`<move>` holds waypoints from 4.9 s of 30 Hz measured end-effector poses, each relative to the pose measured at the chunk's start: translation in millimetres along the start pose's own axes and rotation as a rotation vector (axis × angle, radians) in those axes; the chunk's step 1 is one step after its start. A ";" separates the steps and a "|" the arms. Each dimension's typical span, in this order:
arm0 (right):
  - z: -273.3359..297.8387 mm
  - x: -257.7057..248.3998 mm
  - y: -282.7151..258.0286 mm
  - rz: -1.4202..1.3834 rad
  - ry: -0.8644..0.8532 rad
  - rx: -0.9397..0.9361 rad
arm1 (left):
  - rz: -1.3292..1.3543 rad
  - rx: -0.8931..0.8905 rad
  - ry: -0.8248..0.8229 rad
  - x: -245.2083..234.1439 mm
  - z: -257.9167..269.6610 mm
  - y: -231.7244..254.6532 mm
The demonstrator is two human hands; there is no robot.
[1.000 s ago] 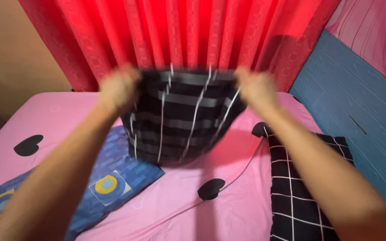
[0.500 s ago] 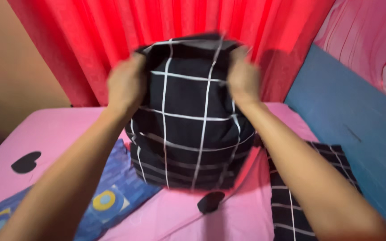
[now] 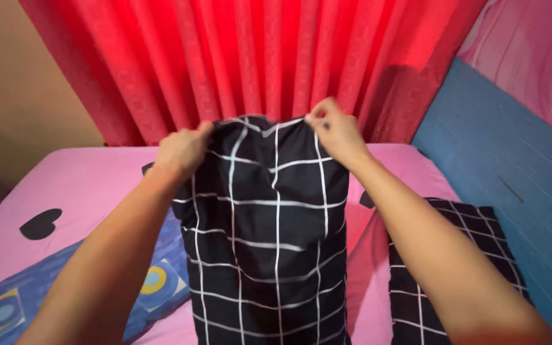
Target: The person folds two black-and-white checkered pillows and one blue patterned pillow on a pink bedsheet with black heart patterns. The person then tucks the bedsheet under the mattress to smooth the surface.
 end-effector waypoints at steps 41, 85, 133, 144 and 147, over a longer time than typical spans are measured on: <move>70.6 72.4 71.8 -0.156 -0.016 -0.086 | 0.943 -0.728 0.199 93.9 79.4 -32.6; 1.4 25.2 100.8 -0.293 0.214 -0.200 | 1.116 -0.541 0.196 150.8 67.6 -127.2; -61.6 -39.6 19.6 -0.395 -0.065 -0.367 | 1.614 -0.255 -0.012 -34.2 -10.9 -51.1; -87.6 -16.7 62.8 -1.147 -0.303 0.016 | 1.309 -0.367 -0.428 38.8 -74.5 -71.5; -117.4 -47.0 42.0 -0.709 -0.057 -0.410 | 1.247 -0.380 -0.273 37.9 -108.5 -68.8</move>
Point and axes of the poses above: each hand's wrist, its own z-axis away from the middle knuckle, its own x-axis out of the palm, y = z × x, the point moved 10 cm from there along -z, towards the middle knuckle, and after that the axes turned 1 degree about z, right-handed, at the moved point
